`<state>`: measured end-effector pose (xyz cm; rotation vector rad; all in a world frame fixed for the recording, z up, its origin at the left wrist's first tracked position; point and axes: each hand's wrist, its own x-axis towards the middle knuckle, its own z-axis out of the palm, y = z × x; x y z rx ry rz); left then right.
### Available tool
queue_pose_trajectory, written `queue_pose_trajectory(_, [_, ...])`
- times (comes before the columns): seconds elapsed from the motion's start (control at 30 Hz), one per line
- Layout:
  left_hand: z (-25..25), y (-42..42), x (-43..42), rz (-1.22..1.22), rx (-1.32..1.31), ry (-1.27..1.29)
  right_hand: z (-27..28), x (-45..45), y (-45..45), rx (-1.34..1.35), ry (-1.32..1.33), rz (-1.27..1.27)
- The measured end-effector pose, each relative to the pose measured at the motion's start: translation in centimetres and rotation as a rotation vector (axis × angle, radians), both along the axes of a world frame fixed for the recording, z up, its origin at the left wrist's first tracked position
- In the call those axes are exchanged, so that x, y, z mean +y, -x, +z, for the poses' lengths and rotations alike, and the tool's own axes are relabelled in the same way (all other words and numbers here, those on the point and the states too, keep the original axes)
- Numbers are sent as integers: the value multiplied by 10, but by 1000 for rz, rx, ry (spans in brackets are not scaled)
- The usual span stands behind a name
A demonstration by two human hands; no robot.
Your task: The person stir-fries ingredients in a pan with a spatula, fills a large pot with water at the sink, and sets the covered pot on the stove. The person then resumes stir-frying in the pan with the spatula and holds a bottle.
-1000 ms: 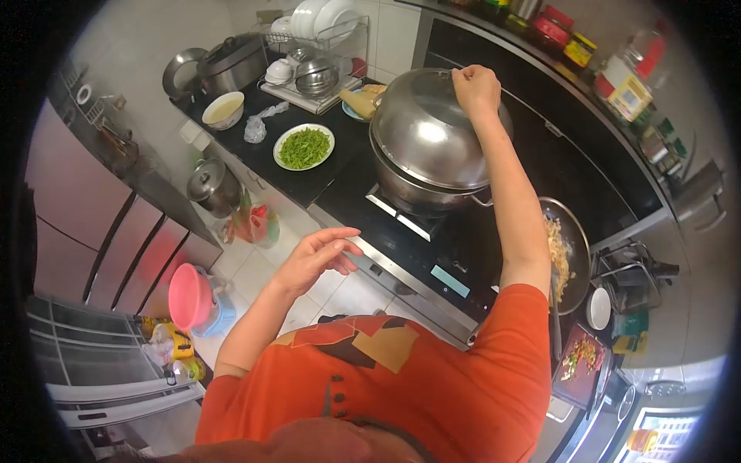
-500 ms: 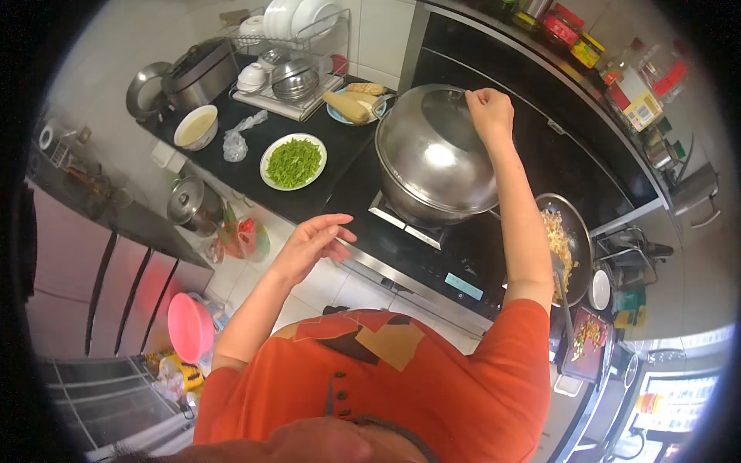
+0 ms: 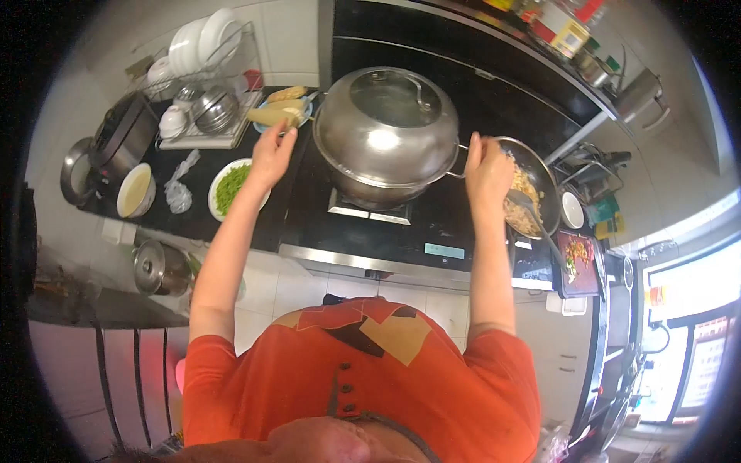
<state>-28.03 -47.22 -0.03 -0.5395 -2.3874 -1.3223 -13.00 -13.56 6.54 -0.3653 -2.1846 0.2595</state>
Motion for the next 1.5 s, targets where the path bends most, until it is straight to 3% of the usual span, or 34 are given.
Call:
queue_pose_trajectory(0.07, [-13, 48, 6, 52, 143, 92, -46, 17, -8, -109, -48, -203])
queue_pose_trajectory(0.13, [0, 77, 15, 22, 65, 140, -78, 32, 2, -356, 242, -205])
queue_pose_trajectory(0.2, [-20, 123, 26, 21, 64, 121, -58, 12, 6, -366, 951, 10])
queue_pose_trajectory(0.27, [-13, 129, 41, 10, -316, -15, -119, 47, 39, -216, 510, -72])
queue_pose_trajectory(0.4, [-37, 150, 39, -60, -331, -196, -116, 47, 48, -168, 522, -90])
queue_pose_trajectory(0.43, [-19, 129, 43, -34, -397, -228, -119, 51, 51, -151, 532, -68])
queue_pose_trajectory(0.67, [-14, 105, 43, -76, -406, -217, -134, 94, 77, 2, 500, 103])
queue_pose_trajectory(0.73, [-20, 105, 45, -49, -367, -217, -118, 94, 72, -53, 622, 133])
queue_pose_trajectory(0.97, [-21, 126, 52, 21, -353, -208, -128, 90, 75, -29, 529, 46])
queue_pose_trajectory(1.07, [-32, 157, 57, 27, -379, -190, -103, 69, 59, -119, 702, 14])
queue_pose_trajectory(1.2, [-36, 176, 60, 205, 80, 550, -124, 64, 67, -68, 653, -81])
queue_pose_trajectory(1.23, [-39, 192, 58, 77, 82, 649, -123, 59, 66, -67, 669, -116])
queue_pose_trajectory(1.33, [-41, 212, 60, -125, -1, 531, -116, 45, 61, -82, 717, -161])
queue_pose_trajectory(1.4, [-18, 184, 70, -98, -475, -155, -112, 38, 58, -73, 718, -177])
queue_pose_trajectory(1.5, [-23, 186, 66, -95, -442, -121, -119, 43, 61, -73, 733, -142])
